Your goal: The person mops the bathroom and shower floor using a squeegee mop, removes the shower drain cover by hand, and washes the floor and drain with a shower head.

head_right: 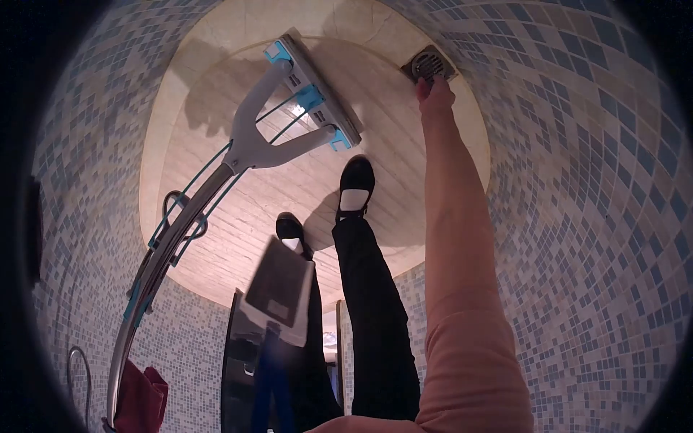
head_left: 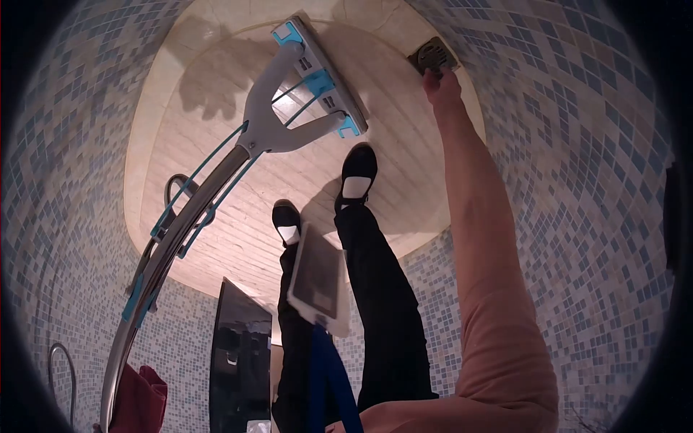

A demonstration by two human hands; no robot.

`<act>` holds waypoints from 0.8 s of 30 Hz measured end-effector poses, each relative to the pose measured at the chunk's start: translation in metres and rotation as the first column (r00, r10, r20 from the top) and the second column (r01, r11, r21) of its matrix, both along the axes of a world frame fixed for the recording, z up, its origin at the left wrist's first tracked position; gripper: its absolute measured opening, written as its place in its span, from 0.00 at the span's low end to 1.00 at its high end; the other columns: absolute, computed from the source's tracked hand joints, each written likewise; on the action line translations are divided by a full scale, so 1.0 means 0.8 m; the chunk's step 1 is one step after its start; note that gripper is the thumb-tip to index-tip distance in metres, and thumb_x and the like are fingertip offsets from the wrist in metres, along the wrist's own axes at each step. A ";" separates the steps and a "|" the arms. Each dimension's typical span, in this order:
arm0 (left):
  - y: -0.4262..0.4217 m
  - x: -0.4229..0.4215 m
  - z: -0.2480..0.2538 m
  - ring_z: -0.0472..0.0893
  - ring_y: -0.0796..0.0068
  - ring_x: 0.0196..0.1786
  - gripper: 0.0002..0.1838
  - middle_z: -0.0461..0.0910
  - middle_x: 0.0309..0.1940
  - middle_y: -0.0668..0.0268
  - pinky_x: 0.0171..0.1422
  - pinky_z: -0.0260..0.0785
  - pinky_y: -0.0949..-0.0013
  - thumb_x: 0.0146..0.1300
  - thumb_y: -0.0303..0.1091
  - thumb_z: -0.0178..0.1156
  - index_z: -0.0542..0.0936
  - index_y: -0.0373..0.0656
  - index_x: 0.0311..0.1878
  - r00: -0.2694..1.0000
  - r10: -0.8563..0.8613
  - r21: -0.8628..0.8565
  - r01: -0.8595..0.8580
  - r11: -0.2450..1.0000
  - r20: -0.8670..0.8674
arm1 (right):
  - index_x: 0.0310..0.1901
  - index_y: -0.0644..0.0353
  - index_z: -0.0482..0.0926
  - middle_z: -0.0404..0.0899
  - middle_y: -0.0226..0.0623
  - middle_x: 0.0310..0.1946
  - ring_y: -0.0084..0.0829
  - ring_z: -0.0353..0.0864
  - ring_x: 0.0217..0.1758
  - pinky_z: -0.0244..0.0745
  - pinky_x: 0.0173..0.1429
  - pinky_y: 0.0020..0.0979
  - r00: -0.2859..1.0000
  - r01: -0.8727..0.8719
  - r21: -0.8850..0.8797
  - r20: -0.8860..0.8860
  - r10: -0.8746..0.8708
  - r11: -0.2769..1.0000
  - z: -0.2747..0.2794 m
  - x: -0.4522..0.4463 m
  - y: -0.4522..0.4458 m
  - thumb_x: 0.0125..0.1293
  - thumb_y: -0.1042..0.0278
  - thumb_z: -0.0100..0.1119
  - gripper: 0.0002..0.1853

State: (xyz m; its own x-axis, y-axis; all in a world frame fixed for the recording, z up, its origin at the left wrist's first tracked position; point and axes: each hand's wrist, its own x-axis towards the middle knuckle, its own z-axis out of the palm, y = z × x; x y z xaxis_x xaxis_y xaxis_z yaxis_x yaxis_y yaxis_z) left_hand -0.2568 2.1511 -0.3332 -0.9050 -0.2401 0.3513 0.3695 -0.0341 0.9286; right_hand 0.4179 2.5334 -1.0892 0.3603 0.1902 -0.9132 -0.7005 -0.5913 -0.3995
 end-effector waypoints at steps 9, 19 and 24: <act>0.034 0.060 -0.072 0.67 0.66 0.63 0.20 0.68 0.62 0.62 0.69 0.60 0.58 0.69 0.39 0.46 0.70 0.44 0.61 0.987 0.086 -0.597 0.011 0.802 0.133 | 0.29 0.55 0.70 0.70 0.31 0.21 0.27 0.72 0.22 0.73 0.24 0.30 0.973 -0.227 0.078 0.047 0.224 0.971 -0.006 0.049 -0.060 0.63 0.69 0.54 0.05; 0.042 0.063 -0.096 0.68 0.65 0.62 0.20 0.69 0.61 0.61 0.68 0.61 0.58 0.69 0.39 0.45 0.70 0.42 0.60 0.981 0.062 -0.665 0.078 0.743 0.185 | 0.32 0.58 0.72 0.77 0.38 0.27 0.36 0.79 0.30 0.76 0.29 0.40 0.962 -0.265 -0.434 -0.174 0.208 0.861 0.038 0.117 -0.226 0.65 0.65 0.53 0.07; 0.046 0.063 -0.101 0.69 0.65 0.62 0.20 0.69 0.60 0.60 0.68 0.61 0.57 0.69 0.40 0.45 0.70 0.42 0.60 0.982 0.052 -0.689 0.090 0.719 0.182 | 0.36 0.62 0.75 0.78 0.50 0.33 0.50 0.77 0.42 0.72 0.43 0.47 -0.298 -0.691 -0.700 0.502 0.812 0.179 0.030 0.111 -0.151 0.63 0.59 0.51 0.13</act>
State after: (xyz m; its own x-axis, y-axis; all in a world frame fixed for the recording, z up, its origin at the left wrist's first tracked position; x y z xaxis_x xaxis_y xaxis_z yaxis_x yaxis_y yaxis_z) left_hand -0.2061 2.1882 -0.4143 -0.9688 0.0240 0.2468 0.2048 0.6382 0.7421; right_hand 0.5067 2.4127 -1.0655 0.3625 0.8340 -0.4160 0.8806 -0.4526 -0.1402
